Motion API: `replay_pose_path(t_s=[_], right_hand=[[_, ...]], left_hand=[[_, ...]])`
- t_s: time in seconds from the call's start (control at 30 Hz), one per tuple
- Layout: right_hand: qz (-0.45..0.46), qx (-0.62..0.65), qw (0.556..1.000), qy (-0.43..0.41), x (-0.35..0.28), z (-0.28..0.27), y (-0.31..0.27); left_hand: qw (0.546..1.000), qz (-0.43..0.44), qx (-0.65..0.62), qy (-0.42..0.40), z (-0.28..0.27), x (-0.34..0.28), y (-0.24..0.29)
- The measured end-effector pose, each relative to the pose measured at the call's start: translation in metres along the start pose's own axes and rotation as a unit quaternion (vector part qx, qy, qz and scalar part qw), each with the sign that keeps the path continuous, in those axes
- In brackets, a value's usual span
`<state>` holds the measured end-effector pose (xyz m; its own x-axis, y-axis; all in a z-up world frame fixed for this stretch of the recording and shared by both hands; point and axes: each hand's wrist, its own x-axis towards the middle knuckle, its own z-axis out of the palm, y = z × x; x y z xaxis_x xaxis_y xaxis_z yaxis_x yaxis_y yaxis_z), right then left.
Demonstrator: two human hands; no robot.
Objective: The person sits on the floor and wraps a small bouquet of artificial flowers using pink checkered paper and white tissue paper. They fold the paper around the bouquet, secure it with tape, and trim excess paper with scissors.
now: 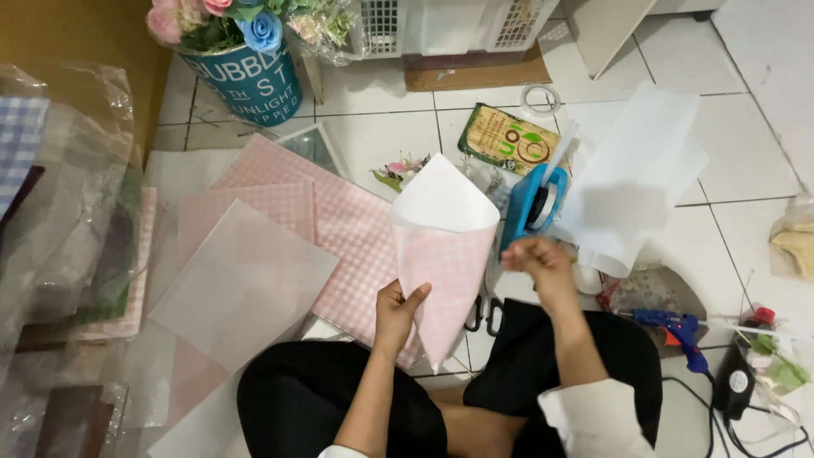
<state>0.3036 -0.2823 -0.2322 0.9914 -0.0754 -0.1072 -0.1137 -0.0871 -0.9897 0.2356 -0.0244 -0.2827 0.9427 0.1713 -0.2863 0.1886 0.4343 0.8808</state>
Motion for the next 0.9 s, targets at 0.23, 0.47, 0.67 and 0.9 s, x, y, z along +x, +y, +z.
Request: replay_pose_path(t_s=[0.23,0.47,0.67,0.9], right_hand=[[-0.158,-0.237,0.938,-0.199,0.003,0.037,-0.175],[-0.043,-0.423,0.862,-0.276,-0.020,0.035,-0.164],[-0.037,-0.496,0.807,-0.317,-0.014,0.030,-0.140],[-0.020,-0.495,0.785,-0.372,-0.016,0.031,-0.143]], left_hand=[[0.994,0.044,0.091,-0.036,-0.008,-0.001,-0.024],[0.982,0.121,0.148,0.009,0.002,-0.018,-0.024],[0.969,0.160,0.189,0.015,0.006,-0.019,-0.037],[0.941,0.219,0.255,0.037,0.012,-0.030,-0.018]])
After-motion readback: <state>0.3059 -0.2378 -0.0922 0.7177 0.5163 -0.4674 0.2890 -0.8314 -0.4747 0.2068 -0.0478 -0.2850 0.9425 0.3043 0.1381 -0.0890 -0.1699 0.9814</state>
